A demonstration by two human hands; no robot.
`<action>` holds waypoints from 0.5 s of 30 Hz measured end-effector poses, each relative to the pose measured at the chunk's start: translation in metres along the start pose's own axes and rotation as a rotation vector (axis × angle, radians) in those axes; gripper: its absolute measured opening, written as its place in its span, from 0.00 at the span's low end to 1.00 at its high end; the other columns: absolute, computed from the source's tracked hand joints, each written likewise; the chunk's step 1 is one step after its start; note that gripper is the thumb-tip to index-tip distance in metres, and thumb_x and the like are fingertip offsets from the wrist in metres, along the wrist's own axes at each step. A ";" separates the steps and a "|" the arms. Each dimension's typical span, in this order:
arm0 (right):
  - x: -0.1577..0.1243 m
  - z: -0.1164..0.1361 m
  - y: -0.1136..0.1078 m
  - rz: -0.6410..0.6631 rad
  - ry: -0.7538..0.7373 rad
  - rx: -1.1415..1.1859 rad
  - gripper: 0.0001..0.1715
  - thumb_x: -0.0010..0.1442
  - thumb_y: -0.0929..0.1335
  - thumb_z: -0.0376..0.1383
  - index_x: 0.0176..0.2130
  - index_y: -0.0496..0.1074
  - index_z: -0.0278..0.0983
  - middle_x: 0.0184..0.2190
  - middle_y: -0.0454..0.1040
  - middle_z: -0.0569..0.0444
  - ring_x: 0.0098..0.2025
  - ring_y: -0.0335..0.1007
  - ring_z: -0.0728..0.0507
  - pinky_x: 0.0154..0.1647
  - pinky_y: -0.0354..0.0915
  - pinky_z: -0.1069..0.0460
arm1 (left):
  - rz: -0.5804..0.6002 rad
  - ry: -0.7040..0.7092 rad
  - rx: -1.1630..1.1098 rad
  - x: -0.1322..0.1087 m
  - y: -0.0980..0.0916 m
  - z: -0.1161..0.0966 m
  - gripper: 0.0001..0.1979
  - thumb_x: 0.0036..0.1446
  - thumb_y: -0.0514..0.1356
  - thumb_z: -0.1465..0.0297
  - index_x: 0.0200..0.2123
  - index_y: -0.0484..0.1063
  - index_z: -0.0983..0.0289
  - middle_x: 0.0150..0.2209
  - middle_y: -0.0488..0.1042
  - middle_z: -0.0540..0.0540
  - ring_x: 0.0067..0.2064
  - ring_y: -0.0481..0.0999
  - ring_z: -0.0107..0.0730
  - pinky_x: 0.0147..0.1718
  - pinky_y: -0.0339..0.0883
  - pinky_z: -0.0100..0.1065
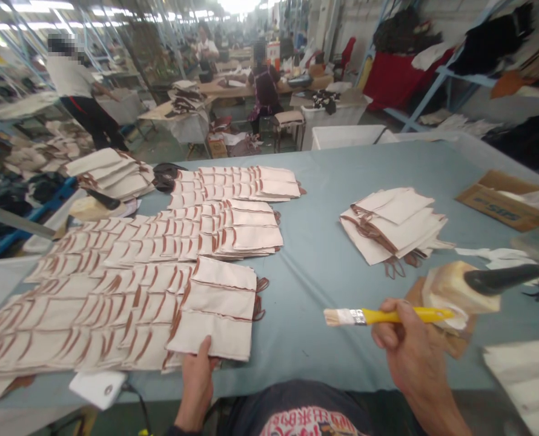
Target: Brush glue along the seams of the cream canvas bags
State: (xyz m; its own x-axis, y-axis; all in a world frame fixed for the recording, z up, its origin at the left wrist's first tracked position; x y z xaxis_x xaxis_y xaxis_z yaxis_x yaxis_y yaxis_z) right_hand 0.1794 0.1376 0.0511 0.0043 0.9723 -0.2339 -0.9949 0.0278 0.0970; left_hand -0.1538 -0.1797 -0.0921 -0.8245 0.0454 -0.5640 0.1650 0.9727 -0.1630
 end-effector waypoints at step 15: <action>0.026 -0.004 -0.010 0.078 0.050 -0.014 0.28 0.60 0.72 0.59 0.31 0.73 0.38 0.12 0.57 0.66 0.15 0.54 0.51 0.19 0.55 0.55 | -0.024 -0.101 0.008 -0.022 0.014 0.030 0.12 0.65 0.63 0.76 0.51 0.76 0.64 0.48 0.83 0.61 0.42 0.85 0.41 0.36 0.81 0.37</action>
State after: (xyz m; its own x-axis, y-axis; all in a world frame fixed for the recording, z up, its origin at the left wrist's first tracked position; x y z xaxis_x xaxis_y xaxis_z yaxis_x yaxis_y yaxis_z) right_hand 0.1891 0.1612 0.0399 -0.0782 0.9584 -0.2745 -0.9933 -0.0514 0.1033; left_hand -0.1174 -0.1738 -0.1063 -0.7696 -0.0013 -0.6385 0.1506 0.9714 -0.1835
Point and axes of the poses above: each hand's wrist, its own x-axis towards the middle knuckle, its own y-axis out of the palm, z = x × y, the point moved 9 cm from there along x, towards the middle knuckle
